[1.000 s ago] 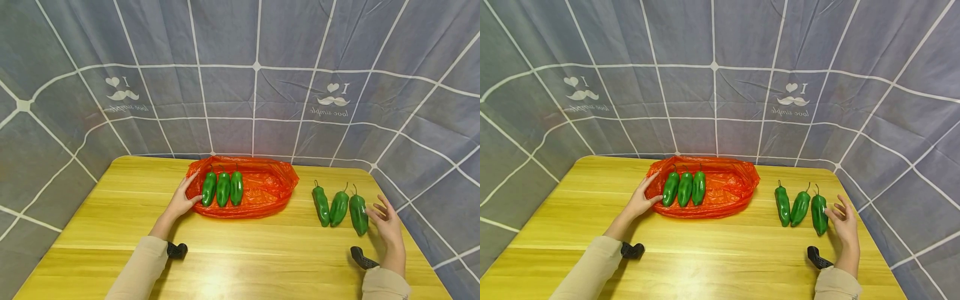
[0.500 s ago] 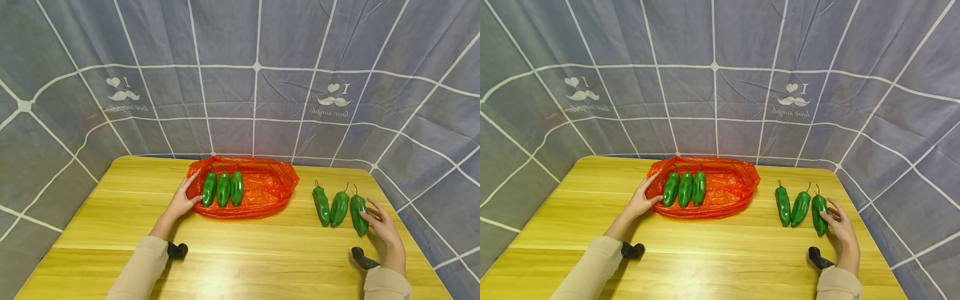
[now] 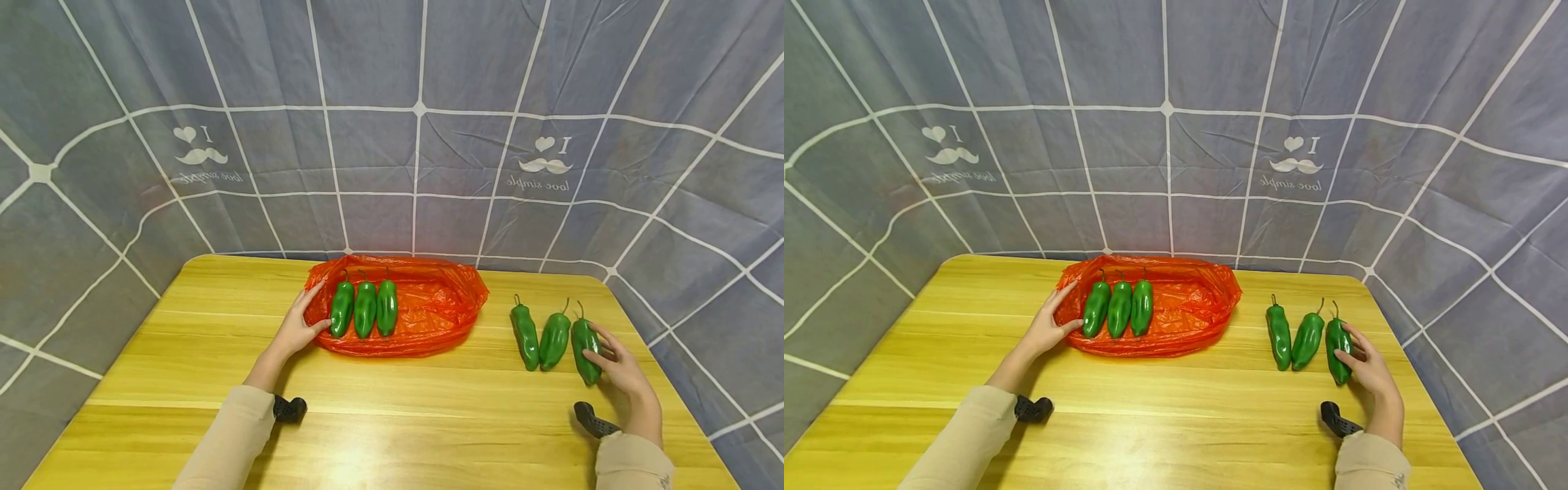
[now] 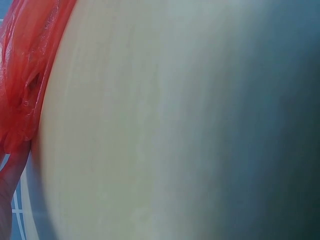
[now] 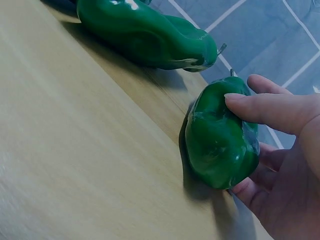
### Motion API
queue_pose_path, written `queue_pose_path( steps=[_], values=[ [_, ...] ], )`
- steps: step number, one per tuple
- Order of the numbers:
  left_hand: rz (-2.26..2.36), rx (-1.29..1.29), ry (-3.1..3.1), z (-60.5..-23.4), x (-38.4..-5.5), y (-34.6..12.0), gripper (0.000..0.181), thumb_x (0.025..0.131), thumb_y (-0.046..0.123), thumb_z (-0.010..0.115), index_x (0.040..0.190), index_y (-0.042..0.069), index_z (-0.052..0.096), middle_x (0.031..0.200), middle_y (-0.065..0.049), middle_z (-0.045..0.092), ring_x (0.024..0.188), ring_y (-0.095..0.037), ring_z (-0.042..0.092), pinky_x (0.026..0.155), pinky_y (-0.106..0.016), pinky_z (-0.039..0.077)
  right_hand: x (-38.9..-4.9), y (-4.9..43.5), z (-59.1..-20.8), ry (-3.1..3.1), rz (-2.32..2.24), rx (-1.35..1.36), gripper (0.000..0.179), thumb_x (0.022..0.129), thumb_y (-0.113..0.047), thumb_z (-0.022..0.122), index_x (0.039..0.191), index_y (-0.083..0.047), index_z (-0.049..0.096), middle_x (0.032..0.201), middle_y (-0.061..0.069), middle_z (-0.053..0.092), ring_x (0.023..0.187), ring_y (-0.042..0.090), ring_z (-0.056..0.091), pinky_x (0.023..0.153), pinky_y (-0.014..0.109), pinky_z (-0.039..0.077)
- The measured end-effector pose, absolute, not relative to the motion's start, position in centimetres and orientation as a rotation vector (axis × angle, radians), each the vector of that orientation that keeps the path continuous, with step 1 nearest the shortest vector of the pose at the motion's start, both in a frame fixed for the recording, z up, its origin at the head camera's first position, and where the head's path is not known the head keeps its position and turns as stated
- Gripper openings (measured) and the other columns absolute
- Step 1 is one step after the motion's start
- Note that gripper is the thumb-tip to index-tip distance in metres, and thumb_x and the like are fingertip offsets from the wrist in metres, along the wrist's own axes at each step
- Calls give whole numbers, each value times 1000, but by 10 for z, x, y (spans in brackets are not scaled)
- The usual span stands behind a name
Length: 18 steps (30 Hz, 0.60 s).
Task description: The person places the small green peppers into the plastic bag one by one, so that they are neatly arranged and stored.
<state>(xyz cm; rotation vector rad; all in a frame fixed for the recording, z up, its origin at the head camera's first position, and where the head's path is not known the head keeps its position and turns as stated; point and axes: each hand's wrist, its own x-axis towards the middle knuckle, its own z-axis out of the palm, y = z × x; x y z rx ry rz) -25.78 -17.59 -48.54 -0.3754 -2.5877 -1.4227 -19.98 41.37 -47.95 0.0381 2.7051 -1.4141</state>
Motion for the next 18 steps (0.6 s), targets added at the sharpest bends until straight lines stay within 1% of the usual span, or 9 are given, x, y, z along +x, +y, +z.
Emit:
queue_pose_path(
  steps=[4, 6, 9, 12, 15, 18],
  values=[
    [-1422, -387, -2576, -486, -258, -176, 75, 73, 5, 71, 139, 8, 36, 142, -28, 26, 132, -48, 15, 101, -63, 19, -200, 412, -481, 2715, -1397, 48, 66, 94, -25, 49, 148, -17, 11, 135, 40, 21, 116, 50, 35, 69, 13, 43],
    [-1421, -391, -2575, -486, -258, -176, 75, 73, 5, 71, 139, 8, 36, 142, -29, 26, 132, -48, 15, 101, -63, 19, -199, 412, -481, 2703, -1402, 57, 66, 95, -26, 49, 148, -18, 11, 135, 40, 20, 116, 48, 36, 69, 16, 45],
    [-1427, -392, -2573, -485, -258, -176, 75, 73, 5, 72, 140, 9, 36, 142, -28, 26, 132, -47, 16, 101, -63, 19, -199, 411, -480, 2683, -1409, 78, 66, 95, -27, 49, 148, -19, 10, 137, 41, 17, 117, 49, 33, 70, 21, 47],
    [-1428, -391, -2572, -484, -258, -176, 75, 74, 5, 71, 140, 9, 36, 142, -28, 26, 132, -47, 15, 101, -63, 19, -199, 411, -479, 2674, -1410, 83, 67, 94, -26, 49, 148, -19, 10, 137, 42, 14, 120, 53, 27, 71, 25, 47],
    [-1430, -394, -2570, -484, -258, -176, 75, 74, 4, 71, 140, 9, 36, 142, -27, 27, 133, -46, 15, 102, -63, 19, -199, 409, -479, 2695, -1395, 86, 66, 94, -26, 49, 148, -20, 11, 136, 41, 17, 119, 54, 28, 70, 23, 46],
    [-1433, -397, -2569, -485, -258, -176, 75, 73, 4, 71, 139, 9, 36, 142, -27, 27, 132, -46, 17, 102, -62, 19, -198, 409, -480, 2708, -1401, 89, 65, 94, -24, 50, 148, -21, 13, 135, 40, 21, 116, 49, 35, 68, 19, 46]
  ],
)
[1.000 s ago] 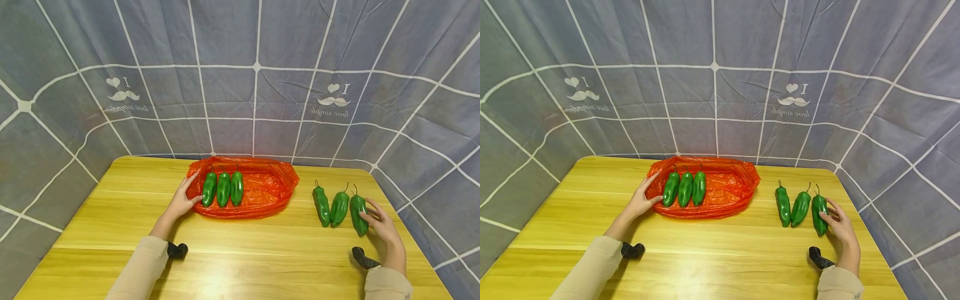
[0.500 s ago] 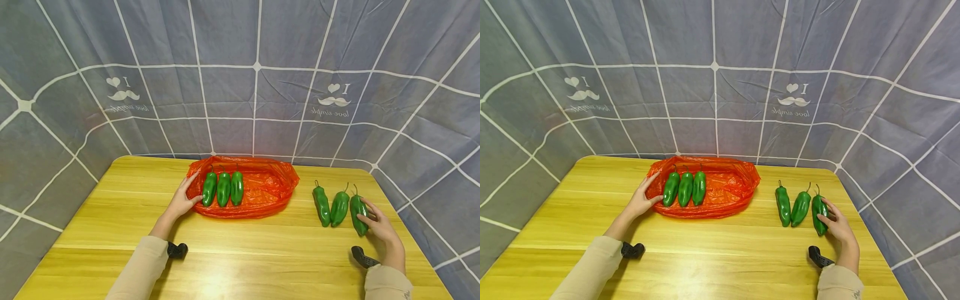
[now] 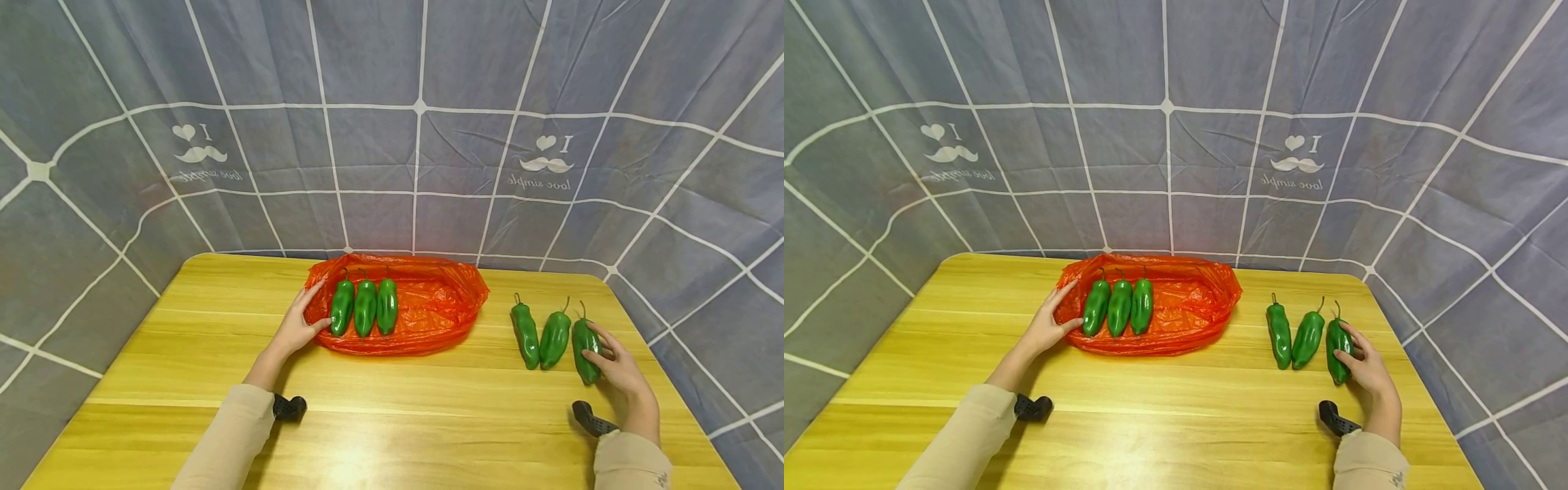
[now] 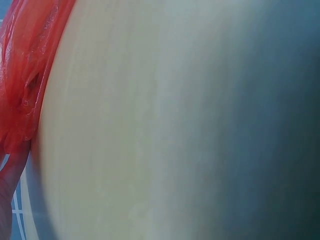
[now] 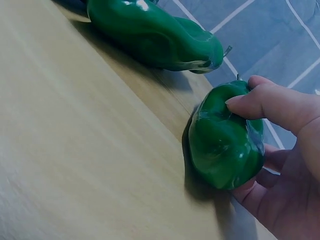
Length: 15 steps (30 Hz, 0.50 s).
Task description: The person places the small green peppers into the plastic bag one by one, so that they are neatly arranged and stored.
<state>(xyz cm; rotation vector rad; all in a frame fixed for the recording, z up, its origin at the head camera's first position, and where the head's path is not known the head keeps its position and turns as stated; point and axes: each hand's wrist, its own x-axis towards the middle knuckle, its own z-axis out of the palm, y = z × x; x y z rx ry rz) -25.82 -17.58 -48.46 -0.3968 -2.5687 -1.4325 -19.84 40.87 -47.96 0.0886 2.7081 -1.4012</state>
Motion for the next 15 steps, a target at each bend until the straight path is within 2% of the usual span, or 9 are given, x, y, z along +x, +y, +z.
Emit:
queue_pose_path(
  steps=[3, 5, 7, 9, 15],
  values=[
    [-1438, -398, -2568, -484, -258, -176, 75, 73, 4, 71, 140, 8, 36, 142, -26, 27, 132, -46, 17, 102, -62, 20, -199, 408, -480, 2728, -1403, 85, 63, 94, -22, 50, 147, -21, 17, 133, 40, 26, 102, 21, 52, 67, 19, 47],
    [-1434, -398, -2569, -485, -258, -176, 75, 73, 4, 71, 139, 8, 36, 142, -27, 27, 132, -46, 16, 102, -62, 19, -198, 408, -481, 2731, -1418, 80, 62, 94, -21, 50, 147, -20, 18, 132, 39, 28, 91, 0, 51, 66, 20, 49],
    [-1435, -400, -2568, -485, -258, -176, 75, 73, 4, 71, 140, 8, 36, 142, -27, 27, 133, -46, 16, 102, -62, 19, -198, 407, -481, 2728, -1441, 78, 61, 94, -20, 50, 147, -19, 20, 131, 39, 29, 83, -13, 44, 65, 21, 50],
    [-1429, -404, -2571, -485, -258, -176, 75, 73, 4, 71, 139, 8, 36, 142, -27, 27, 132, -46, 17, 102, -62, 20, -197, 407, -481, 2724, -1461, 74, 61, 94, -19, 50, 147, -19, 20, 130, 39, 30, 80, -17, 43, 64, 22, 50],
    [-1433, -401, -2575, -485, -258, -177, 75, 73, 4, 71, 140, 8, 36, 141, -27, 28, 132, -46, 17, 102, -61, 20, -196, 404, -481, 2763, -1549, 102, 59, 94, -16, 50, 146, -21, 24, 127, 33, 32, 81, -16, 44, 62, 22, 50]
  ],
)
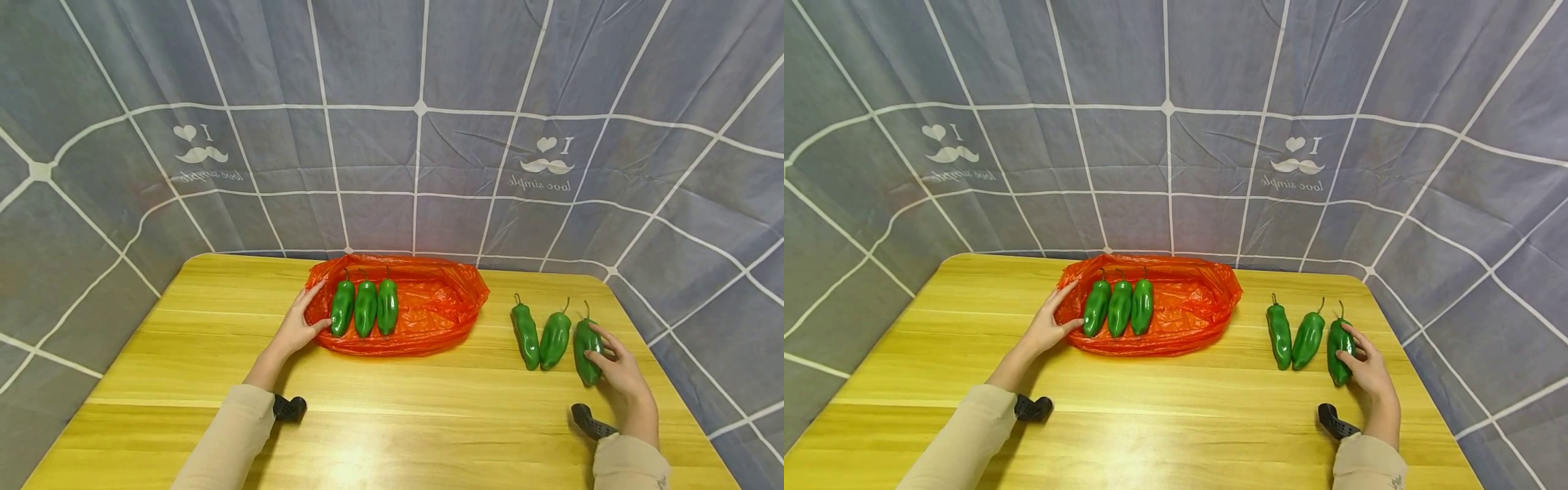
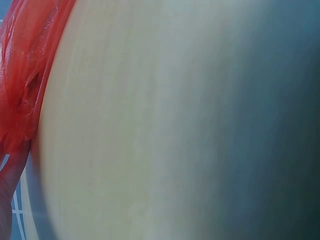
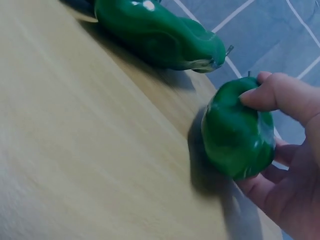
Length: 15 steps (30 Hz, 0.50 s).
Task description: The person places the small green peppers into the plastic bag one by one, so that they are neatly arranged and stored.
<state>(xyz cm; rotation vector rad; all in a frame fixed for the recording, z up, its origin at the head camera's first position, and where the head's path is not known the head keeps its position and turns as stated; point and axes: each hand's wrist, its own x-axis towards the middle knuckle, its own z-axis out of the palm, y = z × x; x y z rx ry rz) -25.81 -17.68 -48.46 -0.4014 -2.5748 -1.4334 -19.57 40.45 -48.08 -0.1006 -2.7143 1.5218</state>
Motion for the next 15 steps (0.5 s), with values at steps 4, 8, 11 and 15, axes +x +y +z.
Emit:
queue_pose_path(
  steps=[4, 8, 11, 15],
  values=[
    [-1441, -399, -2578, -484, -258, -177, 75, 74, 5, 71, 140, 8, 36, 141, -27, 28, 133, -45, 16, 103, -61, 19, -196, 404, -478, -2613, 1572, -85, 58, 93, -13, 51, 145, -25, 27, 117, 3, 45, 82, -15, 47, 61, 19, 50],
    [-1433, -397, -2579, -484, -258, -177, 75, 74, 4, 71, 140, 8, 36, 141, -26, 29, 133, -46, 14, 102, -62, 18, -197, 402, -472, -2510, 1635, -34, 59, 91, -11, 54, 144, -24, 31, 104, -25, 41, 84, -13, 51, 62, 14, 49],
    [-1436, -398, -2576, -485, -259, -177, 75, 74, 4, 71, 140, 8, 36, 142, -26, 29, 133, -46, 15, 102, -62, 19, -197, 398, -466, -2450, 1713, -4, 59, 91, -10, 55, 143, -25, 32, 107, -23, 41, 85, -11, 52, 64, 12, 47],
    [-1443, -398, -2571, -485, -259, -177, 75, 74, 4, 71, 140, 8, 36, 141, -27, 28, 132, -46, 17, 102, -62, 20, -201, 395, -461, -2343, 1871, 57, 60, 90, -6, 55, 142, -24, 33, 111, -17, 43, 87, -6, 55, 67, 12, 48]
  ],
)
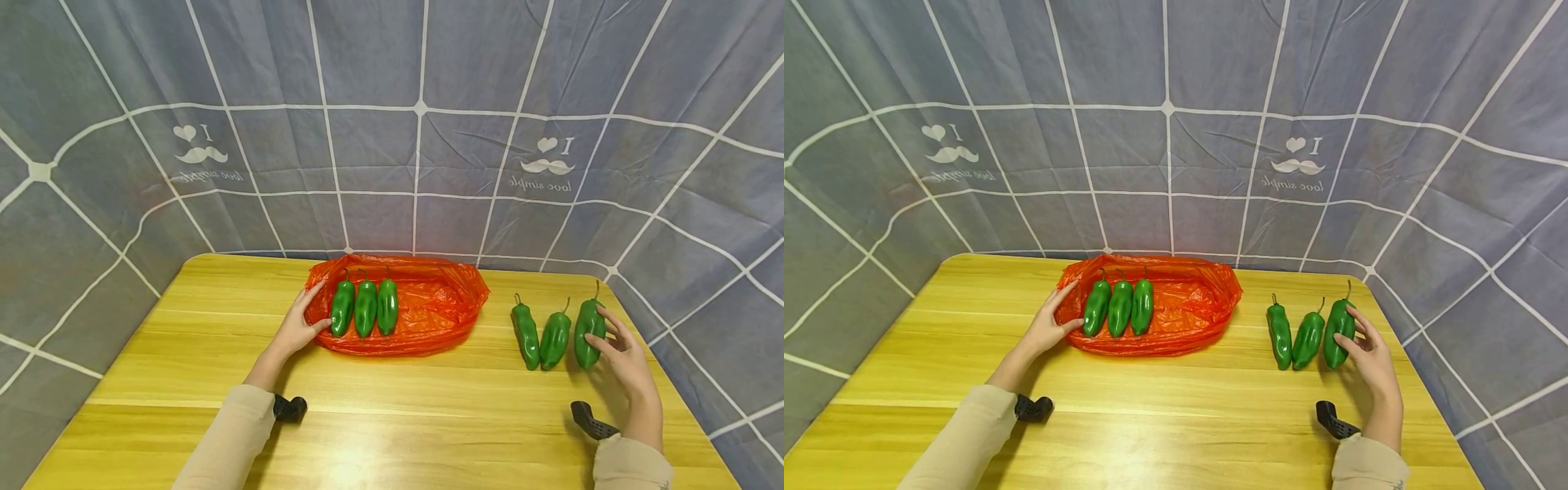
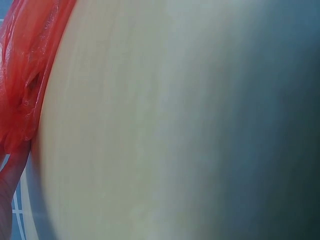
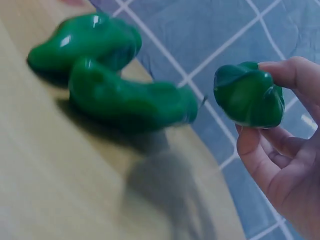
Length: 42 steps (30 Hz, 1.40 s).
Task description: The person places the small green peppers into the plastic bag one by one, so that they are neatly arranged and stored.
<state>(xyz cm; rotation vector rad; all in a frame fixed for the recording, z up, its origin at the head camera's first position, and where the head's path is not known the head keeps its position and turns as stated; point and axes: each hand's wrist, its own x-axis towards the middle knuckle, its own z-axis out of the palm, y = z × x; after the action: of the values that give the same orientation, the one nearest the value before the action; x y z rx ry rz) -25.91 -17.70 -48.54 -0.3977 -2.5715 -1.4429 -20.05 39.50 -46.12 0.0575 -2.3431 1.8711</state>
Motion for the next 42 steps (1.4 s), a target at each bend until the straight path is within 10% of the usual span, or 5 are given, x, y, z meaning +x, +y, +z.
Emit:
queue_pose_path(
  steps=[42],
  values=[
    [-1426, -375, -2591, -485, -259, -177, 75, 74, 5, 72, 140, 9, 36, 142, -30, 24, 130, -49, 20, 101, -63, 20, -254, 235, -427, -2541, 1906, 582, 59, 86, -10, 62, 139, -9, 37, 131, 22, 41, 102, 20, 52, 79, 26, 48]
  ],
)
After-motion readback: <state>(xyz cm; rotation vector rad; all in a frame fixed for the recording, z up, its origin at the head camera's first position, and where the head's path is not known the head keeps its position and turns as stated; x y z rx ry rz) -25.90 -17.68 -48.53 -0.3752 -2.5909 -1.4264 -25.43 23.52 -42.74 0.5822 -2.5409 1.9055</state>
